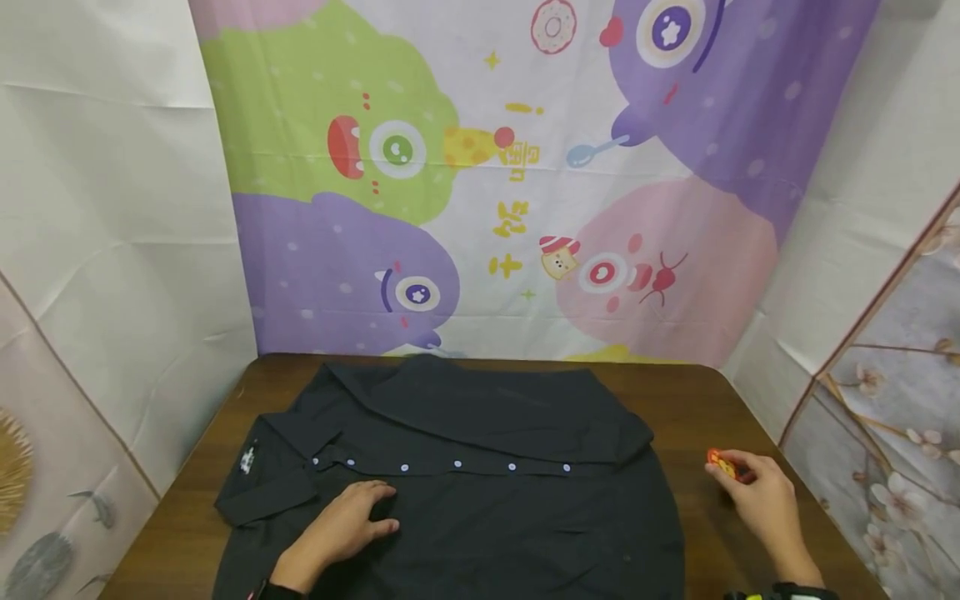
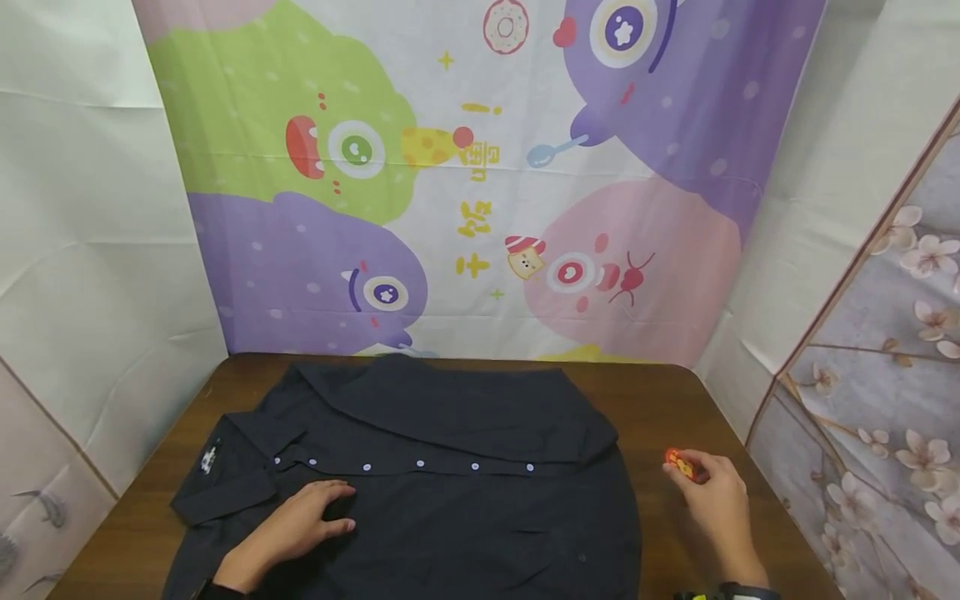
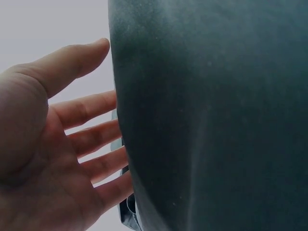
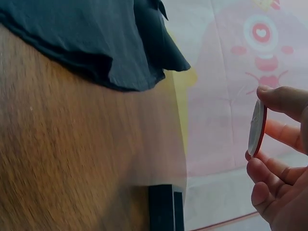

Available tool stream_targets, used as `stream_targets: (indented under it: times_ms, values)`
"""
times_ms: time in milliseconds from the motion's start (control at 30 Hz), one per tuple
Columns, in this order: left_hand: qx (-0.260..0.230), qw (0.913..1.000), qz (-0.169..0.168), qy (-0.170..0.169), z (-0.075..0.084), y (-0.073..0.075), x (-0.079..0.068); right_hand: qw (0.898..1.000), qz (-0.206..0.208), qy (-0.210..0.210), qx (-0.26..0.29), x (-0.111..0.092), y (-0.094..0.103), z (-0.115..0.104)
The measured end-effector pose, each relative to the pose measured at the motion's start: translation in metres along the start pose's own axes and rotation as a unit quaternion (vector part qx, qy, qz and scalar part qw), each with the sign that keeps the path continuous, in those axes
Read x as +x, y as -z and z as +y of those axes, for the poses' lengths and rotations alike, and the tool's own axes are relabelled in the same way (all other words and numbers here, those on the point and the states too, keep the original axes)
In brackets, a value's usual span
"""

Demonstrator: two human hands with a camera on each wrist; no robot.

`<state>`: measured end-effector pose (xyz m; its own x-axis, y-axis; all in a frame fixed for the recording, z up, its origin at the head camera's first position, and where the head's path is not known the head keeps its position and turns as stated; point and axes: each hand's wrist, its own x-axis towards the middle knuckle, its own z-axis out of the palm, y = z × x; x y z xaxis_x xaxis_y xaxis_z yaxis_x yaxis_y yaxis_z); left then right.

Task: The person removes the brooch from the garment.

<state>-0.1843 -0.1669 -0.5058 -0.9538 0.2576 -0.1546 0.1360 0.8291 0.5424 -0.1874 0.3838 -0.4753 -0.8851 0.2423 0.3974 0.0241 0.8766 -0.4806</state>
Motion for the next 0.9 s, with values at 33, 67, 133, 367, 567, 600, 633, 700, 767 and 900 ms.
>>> stream_targets:
  times_ms: [33, 67, 133, 367, 567, 600, 633, 700, 767, 900]
  values:
    - [-0.001, 1.0, 0.0, 0.0, 0.0, 0.0, 0.0, 1.0, 0.003, 0.002, -0.002, 0.001, 0.001, 0.001]
    - [0.0, 1.0, 0.001, -0.001, 0.0, 0.001, 0.001, 1.0, 0.006, 0.003, -0.005, 0.001, 0.002, 0.002]
    - [-0.001, 1.0, 0.003, -0.002, 0.001, 0.001, 0.001, 1.0, 0.011, 0.008, -0.009, 0.003, 0.004, 0.003]
    - [-0.002, 0.9999, 0.008, -0.006, 0.001, 0.001, -0.002, 1.0, 0.0, -0.004, -0.012, 0.003, 0.007, 0.009]
    - [0.003, 0.9999, 0.013, -0.008, 0.001, 0.001, -0.001, 1.0, 0.001, -0.011, -0.01, 0.007, 0.006, 0.02]
    - [0.004, 0.9999, 0.014, -0.009, 0.001, 0.001, -0.001, 1.0, 0.0, -0.012, -0.009, 0.008, 0.006, 0.021]
    - [0.004, 0.9998, 0.014, -0.009, 0.001, 0.001, 0.0, 1.0, -0.002, -0.013, -0.01, 0.008, 0.005, 0.023]
    - [0.004, 0.9999, 0.014, -0.009, 0.001, 0.001, 0.0, 1.0, -0.008, -0.016, -0.011, 0.008, 0.005, 0.026]
    - [0.004, 0.9999, 0.013, -0.008, 0.0, 0.0, 0.0, 1.0, -0.015, -0.022, -0.012, 0.007, 0.005, 0.028]
    - [0.003, 0.9999, 0.01, -0.007, 0.0, 0.001, -0.002, 0.999, -0.018, -0.028, -0.013, 0.004, 0.004, 0.032]
